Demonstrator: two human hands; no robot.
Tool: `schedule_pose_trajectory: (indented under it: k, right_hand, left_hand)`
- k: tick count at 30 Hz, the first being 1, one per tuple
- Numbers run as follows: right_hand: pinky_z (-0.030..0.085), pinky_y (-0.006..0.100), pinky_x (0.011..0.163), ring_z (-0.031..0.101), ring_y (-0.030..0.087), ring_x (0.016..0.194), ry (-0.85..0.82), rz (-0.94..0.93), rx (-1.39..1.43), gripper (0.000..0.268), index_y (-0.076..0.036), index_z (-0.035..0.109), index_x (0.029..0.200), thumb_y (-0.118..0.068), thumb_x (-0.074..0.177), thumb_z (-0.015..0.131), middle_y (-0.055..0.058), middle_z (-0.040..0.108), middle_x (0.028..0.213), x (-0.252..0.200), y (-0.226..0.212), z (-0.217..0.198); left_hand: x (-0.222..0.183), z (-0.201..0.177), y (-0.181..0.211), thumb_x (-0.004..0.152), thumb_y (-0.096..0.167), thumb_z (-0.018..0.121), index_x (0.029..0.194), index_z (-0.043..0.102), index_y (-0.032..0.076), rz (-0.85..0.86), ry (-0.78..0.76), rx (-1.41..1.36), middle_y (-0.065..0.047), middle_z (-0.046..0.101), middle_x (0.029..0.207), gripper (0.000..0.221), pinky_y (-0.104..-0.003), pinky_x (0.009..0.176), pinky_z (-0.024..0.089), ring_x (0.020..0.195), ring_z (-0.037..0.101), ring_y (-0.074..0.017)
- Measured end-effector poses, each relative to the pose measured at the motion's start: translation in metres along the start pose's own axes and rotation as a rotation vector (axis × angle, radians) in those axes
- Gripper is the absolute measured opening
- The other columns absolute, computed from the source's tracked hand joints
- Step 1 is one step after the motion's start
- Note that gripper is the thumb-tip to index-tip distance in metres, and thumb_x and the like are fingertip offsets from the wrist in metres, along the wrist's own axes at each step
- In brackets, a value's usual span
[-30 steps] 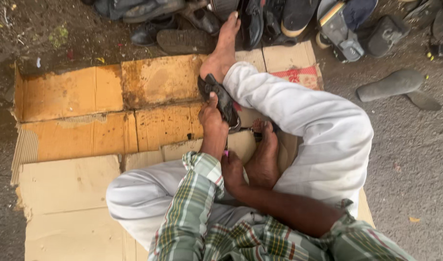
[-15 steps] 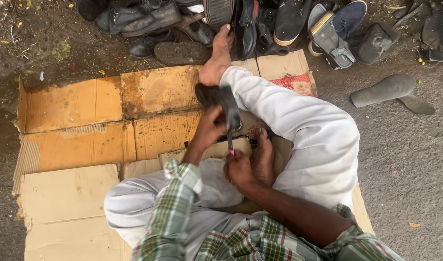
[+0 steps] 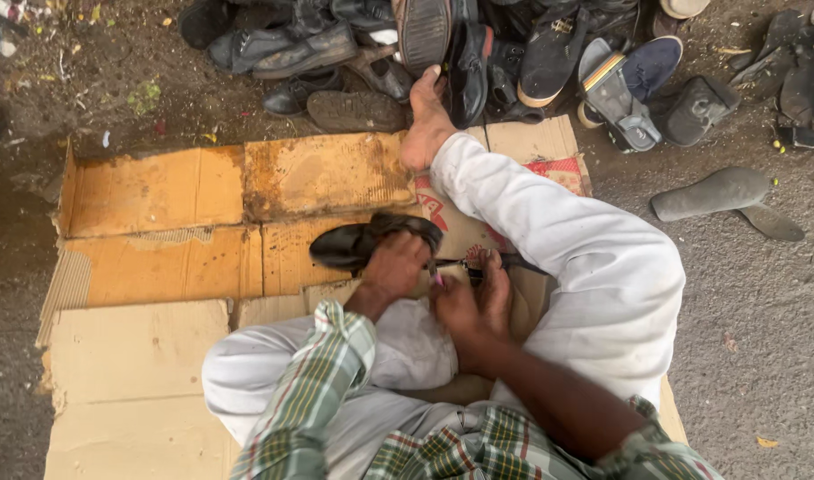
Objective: The person sits on cardboard and repairs shoes using a small knife and a pink tool. They cut and trim the soles and straps of various sandals and shoes one by one, occasionally moving them between their hands and the ground.
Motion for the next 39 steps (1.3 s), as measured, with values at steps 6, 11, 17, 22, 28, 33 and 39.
schedule_pose_trajectory:
  k: [6,11,17,22,28,33,39]
  right_hand:
    - [0.051,0.040,0.066,0.061,0.027,0.065,-0.118,-0.455,-0.385,0.028,-0.001,0.068,0.097,-0.027,0.101,0.059,0.017,0.066,0.075,0.095,-0.032,-0.006]
    - [0.052,0.049,0.081,0.067,0.045,0.087,-0.032,-0.404,-0.567,0.025,0.000,0.072,0.094,-0.021,0.093,0.059,0.027,0.070,0.094,0.113,-0.031,0.011]
    - [0.052,0.047,0.082,0.068,0.043,0.092,-0.005,-0.452,-0.536,0.022,0.000,0.073,0.098,-0.019,0.094,0.062,0.028,0.070,0.097,0.109,-0.041,0.016]
    - [0.052,0.043,0.076,0.068,0.036,0.081,-0.012,-0.351,-0.356,0.020,-0.001,0.072,0.098,-0.017,0.095,0.060,0.024,0.070,0.088,0.099,-0.044,0.022]
    - [0.052,0.046,0.077,0.065,0.039,0.082,-0.146,-0.344,-0.381,0.021,0.001,0.068,0.102,-0.013,0.098,0.052,0.025,0.068,0.088,0.029,-0.002,0.068]
    - [0.054,0.046,0.083,0.068,0.041,0.091,-0.270,-0.480,-0.685,0.021,-0.002,0.070,0.102,-0.016,0.094,0.056,0.024,0.071,0.098,0.020,0.010,0.093]
    - [0.051,0.047,0.072,0.066,0.041,0.074,0.122,-0.070,-0.366,0.025,-0.001,0.068,0.105,-0.021,0.100,0.055,0.026,0.067,0.080,0.003,-0.013,0.020]
  left_hand:
    - [0.003,0.019,-0.060,0.094,0.015,0.070,0.101,0.071,-0.001,-0.386,0.283,-0.291,-0.018,0.063,0.099,0.018,-0.047,0.087,0.050,0.097,0.058,-0.0374]
    - [0.015,0.022,-0.066,0.091,0.015,0.073,0.100,0.072,-0.001,-0.368,0.319,-0.264,-0.020,0.063,0.100,0.018,-0.049,0.089,0.049,0.101,0.058,-0.0412]
    - [0.004,0.028,-0.070,0.089,0.014,0.075,0.099,0.072,-0.003,-0.464,0.369,-0.341,-0.020,0.065,0.100,0.020,-0.048,0.089,0.050,0.099,0.061,-0.0402]
    - [0.002,0.028,-0.077,0.087,0.012,0.075,0.098,0.072,-0.005,-0.561,0.545,-0.409,-0.022,0.067,0.101,0.020,-0.046,0.087,0.051,0.096,0.063,-0.0410]
    - [-0.008,0.022,-0.084,0.088,0.014,0.077,0.102,0.073,-0.003,-0.840,0.630,-0.618,-0.020,0.069,0.096,0.022,-0.042,0.075,0.052,0.084,0.068,-0.0357]
    - [-0.021,0.023,-0.103,0.086,0.013,0.082,0.097,0.073,-0.004,-0.786,0.620,-0.635,-0.019,0.071,0.093,0.022,-0.038,0.074,0.053,0.080,0.068,-0.0332]
    - [-0.023,0.049,-0.112,0.086,0.020,0.082,0.099,0.074,-0.003,-0.867,0.681,-0.756,-0.019,0.070,0.087,0.027,-0.039,0.074,0.052,0.079,0.068,-0.0336]
Point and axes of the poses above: each hand's wrist, its own x-axis towards the middle knuckle, its own z-axis out of the palm, y = z × x, the point moved 5 cm from there along x, towards the middle knuckle
